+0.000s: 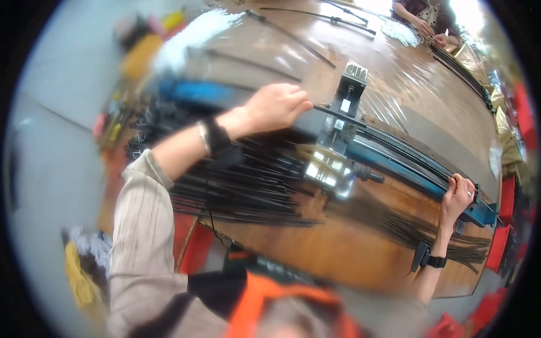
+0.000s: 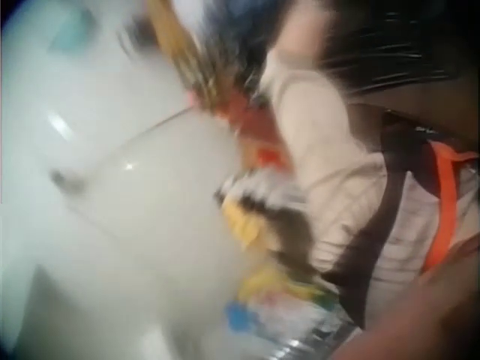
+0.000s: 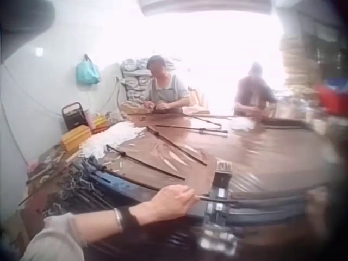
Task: Using a manual sliding cutter machine to cut bundles of black cables to a specific length.
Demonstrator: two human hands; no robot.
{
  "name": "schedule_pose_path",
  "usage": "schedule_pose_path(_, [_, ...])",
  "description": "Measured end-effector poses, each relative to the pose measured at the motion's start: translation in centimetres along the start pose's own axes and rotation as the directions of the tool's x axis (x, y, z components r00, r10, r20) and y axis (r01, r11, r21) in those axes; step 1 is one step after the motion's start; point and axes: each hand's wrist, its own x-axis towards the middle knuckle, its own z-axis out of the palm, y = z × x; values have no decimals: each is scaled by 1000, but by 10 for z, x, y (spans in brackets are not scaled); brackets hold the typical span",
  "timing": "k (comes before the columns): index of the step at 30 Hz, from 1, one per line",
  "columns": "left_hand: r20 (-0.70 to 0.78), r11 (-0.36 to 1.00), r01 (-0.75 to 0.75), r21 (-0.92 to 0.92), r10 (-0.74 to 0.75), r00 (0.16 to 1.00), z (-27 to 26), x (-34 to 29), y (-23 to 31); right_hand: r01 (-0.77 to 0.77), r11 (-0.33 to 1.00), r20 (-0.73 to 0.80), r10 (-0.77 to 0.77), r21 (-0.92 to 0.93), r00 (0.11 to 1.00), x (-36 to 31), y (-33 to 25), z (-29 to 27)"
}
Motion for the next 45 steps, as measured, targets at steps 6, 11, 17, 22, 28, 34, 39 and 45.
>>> schedule_pose_path(6, [22,990,125,-60,-124,992,12,5,0,-25,999,-14,25,36,1000,-2,0,6])
schedule_pose_path(11, [-30,980,125,-156,-131,991,14,1,0,-61,998,16,61,12,998,-2,-3,2])
schedule_pose_path(17, [55,994,113,7,-113,992,14,3,-4,119,993,24,-119,28,993,11,-84,-15])
schedule_pose_path(22, [88,985,163,59,-167,982,21,12,-2,122,973,94,-143,197,985,-28,-144,-25])
schedule_pose_path(28, [112,988,129,79,-138,984,24,14,-1,41,938,119,-87,345,989,-32,-168,-26])
schedule_pose_path(34, [62,990,124,73,-128,990,25,10,3,-46,857,198,-67,513,978,-16,-194,-4])
schedule_pose_path(39, [42,991,86,106,-91,995,26,9,-3,-237,703,354,-22,671,935,-26,-198,-3])
schedule_pose_path(45, [14,987,-130,94,129,991,35,23,-1,-301,730,418,23,613,908,-32,-196,13])
